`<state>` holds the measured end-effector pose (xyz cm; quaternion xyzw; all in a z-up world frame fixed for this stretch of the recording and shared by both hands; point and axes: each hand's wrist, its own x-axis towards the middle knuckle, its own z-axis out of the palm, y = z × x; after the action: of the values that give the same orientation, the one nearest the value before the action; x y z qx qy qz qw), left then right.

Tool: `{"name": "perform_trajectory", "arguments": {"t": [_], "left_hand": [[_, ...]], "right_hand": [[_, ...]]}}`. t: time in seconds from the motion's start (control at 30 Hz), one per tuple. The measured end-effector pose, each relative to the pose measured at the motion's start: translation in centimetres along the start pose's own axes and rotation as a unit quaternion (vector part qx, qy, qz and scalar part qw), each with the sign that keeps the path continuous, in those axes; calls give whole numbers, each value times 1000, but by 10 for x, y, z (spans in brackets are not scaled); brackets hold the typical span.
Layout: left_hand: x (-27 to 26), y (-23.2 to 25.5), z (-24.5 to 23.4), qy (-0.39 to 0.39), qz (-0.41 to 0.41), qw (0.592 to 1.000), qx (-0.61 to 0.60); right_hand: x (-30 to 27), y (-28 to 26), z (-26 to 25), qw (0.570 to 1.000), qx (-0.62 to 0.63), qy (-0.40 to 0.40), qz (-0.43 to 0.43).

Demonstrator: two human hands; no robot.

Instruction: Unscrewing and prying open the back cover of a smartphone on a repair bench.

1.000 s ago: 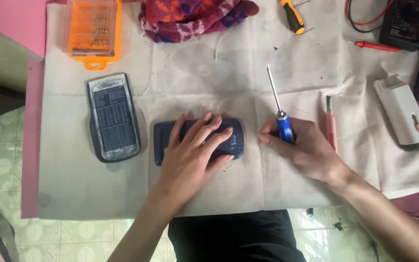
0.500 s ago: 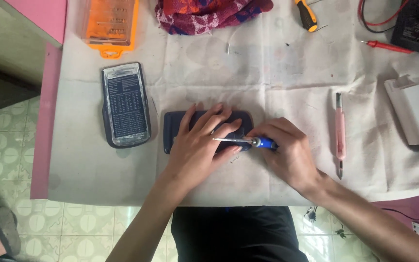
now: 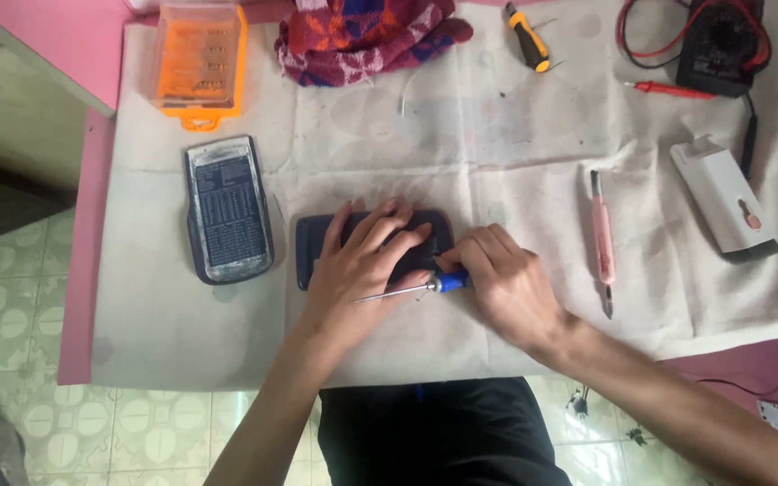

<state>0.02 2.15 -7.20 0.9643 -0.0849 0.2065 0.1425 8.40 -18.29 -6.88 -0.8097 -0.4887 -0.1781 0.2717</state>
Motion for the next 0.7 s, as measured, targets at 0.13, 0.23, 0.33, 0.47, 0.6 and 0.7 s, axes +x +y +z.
{"name": "perform_trajectory", "arguments": {"t": [0.13, 0.23, 0.33, 0.47, 0.6, 0.7], "left_hand": [[-1, 0, 0, -1, 4, 1000, 0], [0, -2, 2, 0, 5, 1000, -8], [-1, -2, 1, -9, -1, 1000, -9], [-2, -2, 0, -20, -5, 1000, -17], [0, -1, -3, -18, -5, 1000, -3], [1, 0, -3, -17, -5, 1000, -9]], "right_hand": [[7, -6, -7, 1000, 0, 6, -24], [8, -5, -15, 999, 37, -1, -23], [9, -6, -26, 997, 77, -12, -26], [5, -6, -37, 993, 101, -15, -57], [-9, 7, -36, 992, 76, -45, -90], [-17, 13, -44, 992, 51, -86, -80]]}}
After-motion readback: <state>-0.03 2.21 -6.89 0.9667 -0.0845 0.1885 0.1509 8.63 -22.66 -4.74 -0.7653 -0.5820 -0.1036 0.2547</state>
